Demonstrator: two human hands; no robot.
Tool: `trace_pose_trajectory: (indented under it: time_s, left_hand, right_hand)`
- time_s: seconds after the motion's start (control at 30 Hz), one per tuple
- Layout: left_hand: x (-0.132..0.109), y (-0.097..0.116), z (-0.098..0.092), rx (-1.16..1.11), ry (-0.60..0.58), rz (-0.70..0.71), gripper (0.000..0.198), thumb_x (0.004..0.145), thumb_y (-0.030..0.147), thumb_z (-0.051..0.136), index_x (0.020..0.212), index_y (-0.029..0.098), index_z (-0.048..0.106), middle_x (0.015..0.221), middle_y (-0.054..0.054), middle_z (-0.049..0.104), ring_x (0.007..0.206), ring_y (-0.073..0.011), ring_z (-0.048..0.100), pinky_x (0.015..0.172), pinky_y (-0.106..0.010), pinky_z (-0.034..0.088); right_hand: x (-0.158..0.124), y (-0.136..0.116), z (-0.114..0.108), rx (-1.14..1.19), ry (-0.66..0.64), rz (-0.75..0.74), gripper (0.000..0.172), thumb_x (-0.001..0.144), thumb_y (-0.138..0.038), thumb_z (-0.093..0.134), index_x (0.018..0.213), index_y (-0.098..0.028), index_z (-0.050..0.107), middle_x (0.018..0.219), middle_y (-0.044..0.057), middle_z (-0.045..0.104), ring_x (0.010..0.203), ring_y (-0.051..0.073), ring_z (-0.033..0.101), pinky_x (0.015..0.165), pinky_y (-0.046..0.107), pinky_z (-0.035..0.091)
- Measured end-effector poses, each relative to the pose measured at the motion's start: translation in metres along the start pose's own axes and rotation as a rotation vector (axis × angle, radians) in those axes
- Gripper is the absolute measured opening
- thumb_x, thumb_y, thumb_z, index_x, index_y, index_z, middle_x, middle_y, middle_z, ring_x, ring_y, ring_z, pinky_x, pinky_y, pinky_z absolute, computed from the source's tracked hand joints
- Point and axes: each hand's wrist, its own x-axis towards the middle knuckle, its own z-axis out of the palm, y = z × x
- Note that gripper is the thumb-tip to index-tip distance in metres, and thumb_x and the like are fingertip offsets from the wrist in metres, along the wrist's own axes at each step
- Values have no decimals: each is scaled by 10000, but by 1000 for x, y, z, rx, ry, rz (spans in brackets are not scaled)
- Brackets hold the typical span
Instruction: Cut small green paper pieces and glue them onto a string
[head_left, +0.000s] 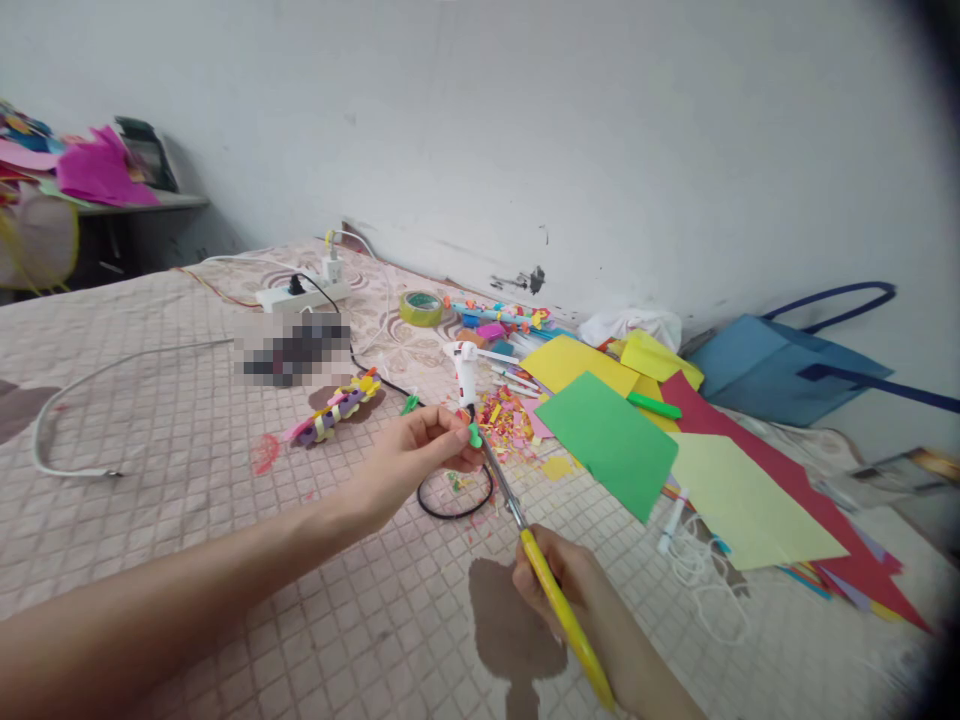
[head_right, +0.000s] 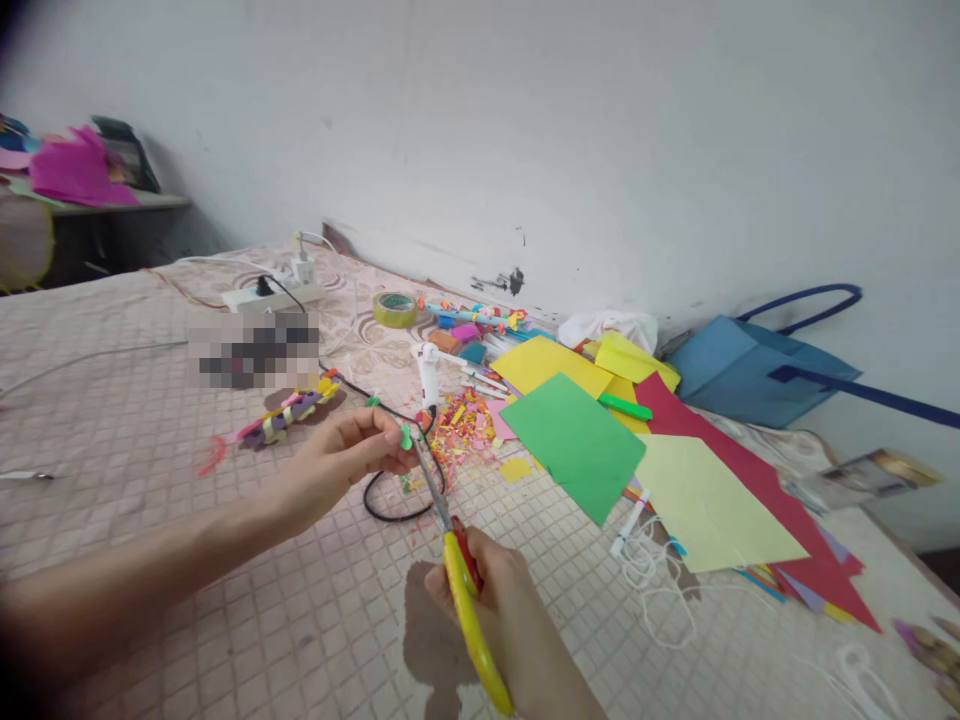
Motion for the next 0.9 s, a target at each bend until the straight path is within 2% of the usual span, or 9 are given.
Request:
trace_pose_trajectory:
  time_s: [0.17, 0.9]
  left_hand:
    - [1, 2, 0, 1, 3, -5, 163, 794, 270, 639, 758, 140, 548, 723, -14, 660, 687, -113, 635, 727, -263, 514]
    - [0, 2, 0, 41, 9, -34, 178, 773, 277, 657, 750, 147, 538, 714, -30, 682, 688, -129, 650, 715, -272, 514]
  right_hand:
    - [0, 1, 0, -10, 1, 8, 331, 732, -474, 520, 602, -208, 372, 509, -60, 314, 453, 76, 281, 401, 197, 233]
    - [0, 5, -1, -40, 18, 30, 268, 735, -383, 512, 591, -211, 366, 496, -62, 313, 457, 85, 287, 430, 215, 222]
